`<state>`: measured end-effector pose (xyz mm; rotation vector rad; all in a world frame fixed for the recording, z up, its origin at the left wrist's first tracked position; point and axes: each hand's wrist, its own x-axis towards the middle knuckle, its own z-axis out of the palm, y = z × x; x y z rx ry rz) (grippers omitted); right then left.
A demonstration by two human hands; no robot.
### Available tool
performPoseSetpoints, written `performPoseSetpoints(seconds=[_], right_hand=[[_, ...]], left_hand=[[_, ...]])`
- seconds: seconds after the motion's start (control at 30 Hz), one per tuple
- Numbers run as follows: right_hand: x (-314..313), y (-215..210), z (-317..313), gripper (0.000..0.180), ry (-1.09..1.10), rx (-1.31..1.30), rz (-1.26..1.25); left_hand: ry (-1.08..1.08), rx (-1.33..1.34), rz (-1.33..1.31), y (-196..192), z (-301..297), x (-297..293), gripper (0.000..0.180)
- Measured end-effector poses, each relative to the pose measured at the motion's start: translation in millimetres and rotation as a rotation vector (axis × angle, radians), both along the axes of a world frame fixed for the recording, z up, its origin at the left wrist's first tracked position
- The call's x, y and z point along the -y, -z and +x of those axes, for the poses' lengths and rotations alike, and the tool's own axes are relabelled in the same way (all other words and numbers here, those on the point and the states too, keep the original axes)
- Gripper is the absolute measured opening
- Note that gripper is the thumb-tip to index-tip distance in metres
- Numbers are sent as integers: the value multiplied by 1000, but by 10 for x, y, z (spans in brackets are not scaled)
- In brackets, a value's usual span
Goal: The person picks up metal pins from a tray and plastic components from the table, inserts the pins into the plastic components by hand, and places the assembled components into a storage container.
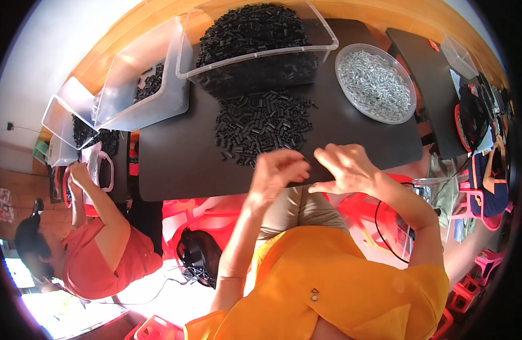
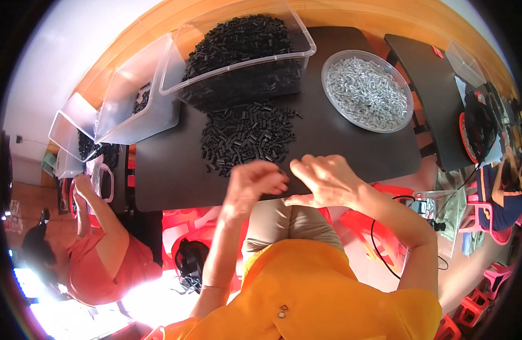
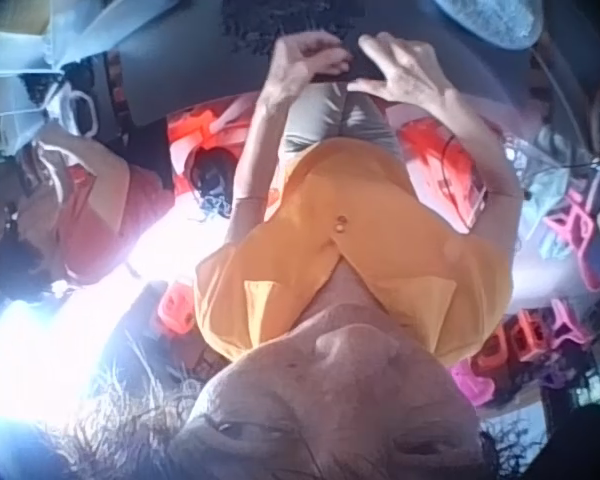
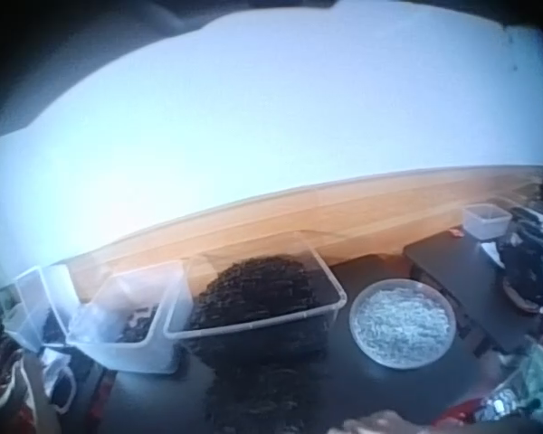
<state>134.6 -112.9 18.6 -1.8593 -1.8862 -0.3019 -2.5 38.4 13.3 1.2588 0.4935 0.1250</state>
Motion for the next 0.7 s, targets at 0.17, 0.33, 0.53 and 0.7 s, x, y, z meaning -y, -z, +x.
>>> performPoseSetpoints(seconds=[0.17,0.33,0.53,0.7], right_hand=[[240,-40,161,36,319,-129,245],[237,136,202,17,480,-234,198],[25,303,335,10,487,-316,166],[-449,381,603,18,490,-360,85]], left_hand=[[-761,505,842,-965,-84,-1072,13],[-883,58,1244,-1369,-53,-2236,40],[-761,262,983,-681,9,-1155,38],[-489,187,571,-67,-12,-245,27]])
